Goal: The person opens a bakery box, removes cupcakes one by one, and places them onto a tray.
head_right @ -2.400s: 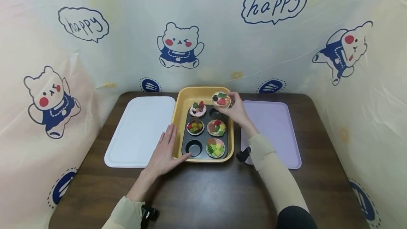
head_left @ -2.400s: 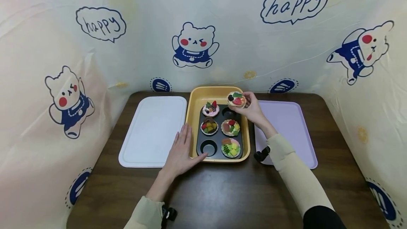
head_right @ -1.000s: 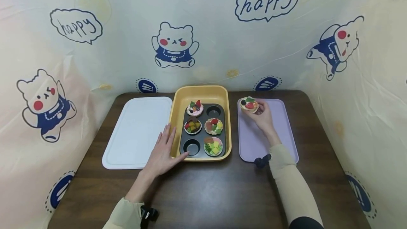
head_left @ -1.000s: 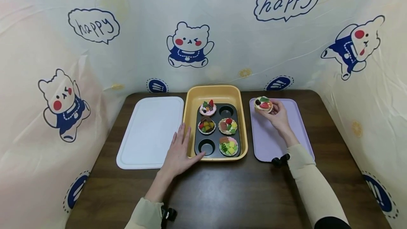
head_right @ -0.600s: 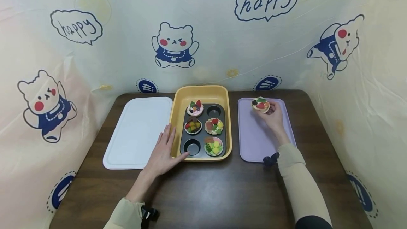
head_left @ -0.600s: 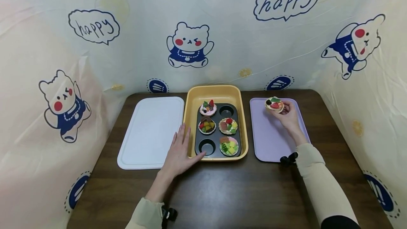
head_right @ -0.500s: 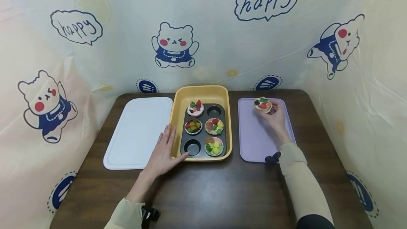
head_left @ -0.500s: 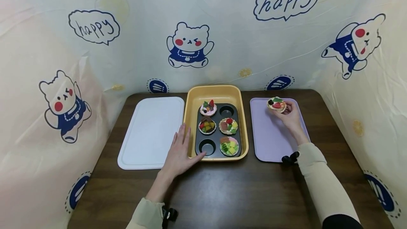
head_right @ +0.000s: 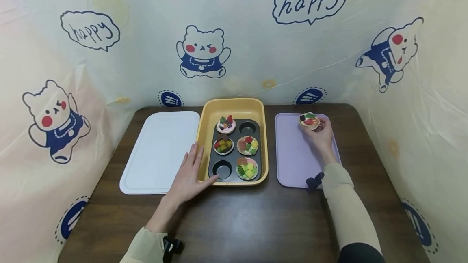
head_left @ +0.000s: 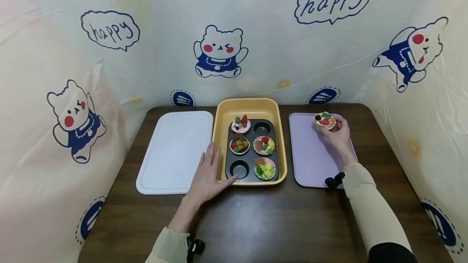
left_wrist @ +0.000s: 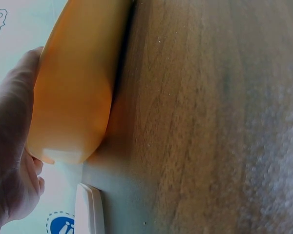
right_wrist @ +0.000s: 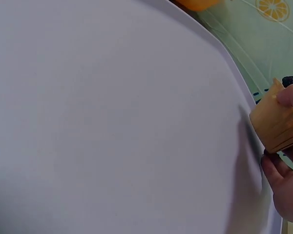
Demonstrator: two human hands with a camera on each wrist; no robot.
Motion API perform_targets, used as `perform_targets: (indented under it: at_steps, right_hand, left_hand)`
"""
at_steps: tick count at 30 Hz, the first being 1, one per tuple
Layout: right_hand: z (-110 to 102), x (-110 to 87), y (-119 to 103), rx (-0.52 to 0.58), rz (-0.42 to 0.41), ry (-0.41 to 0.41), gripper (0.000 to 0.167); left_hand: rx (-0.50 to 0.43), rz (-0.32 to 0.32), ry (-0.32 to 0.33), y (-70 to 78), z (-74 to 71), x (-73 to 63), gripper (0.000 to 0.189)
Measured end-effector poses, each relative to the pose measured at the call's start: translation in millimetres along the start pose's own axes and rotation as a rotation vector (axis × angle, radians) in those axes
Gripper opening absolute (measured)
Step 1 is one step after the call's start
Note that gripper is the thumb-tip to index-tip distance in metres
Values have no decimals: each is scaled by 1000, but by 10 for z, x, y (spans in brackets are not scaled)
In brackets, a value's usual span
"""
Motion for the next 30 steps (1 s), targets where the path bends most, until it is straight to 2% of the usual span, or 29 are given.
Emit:
perform_targets:
  at_steps: [8, 14, 18, 30]
  right_hand:
    - [-3, 5, 65, -9, -1, 66, 77]
    - [-38, 39, 96, -43, 42, 89, 84]
    - [-63, 48, 92, -50, 48, 112, 81]
    - [-101, 104, 100, -53, 74, 121, 82]
  left_hand:
    - [5, -11, -7, -13, 21, 3, 121]
    - [8, -13, -6, -8, 25, 18, 121]
    - [8, -14, -8, -10, 28, 19, 121]
    - [9, -11, -8, -11, 26, 27, 121]
Point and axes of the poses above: each hand's wrist, its own x-axis towards the middle knuckle, its own z-axis out of the palm, y = z × x, the point moved 7 cm from there along x, towards the middle knuckle, and after that the axes turned 3 degrees about -z, right-handed, at the moved point
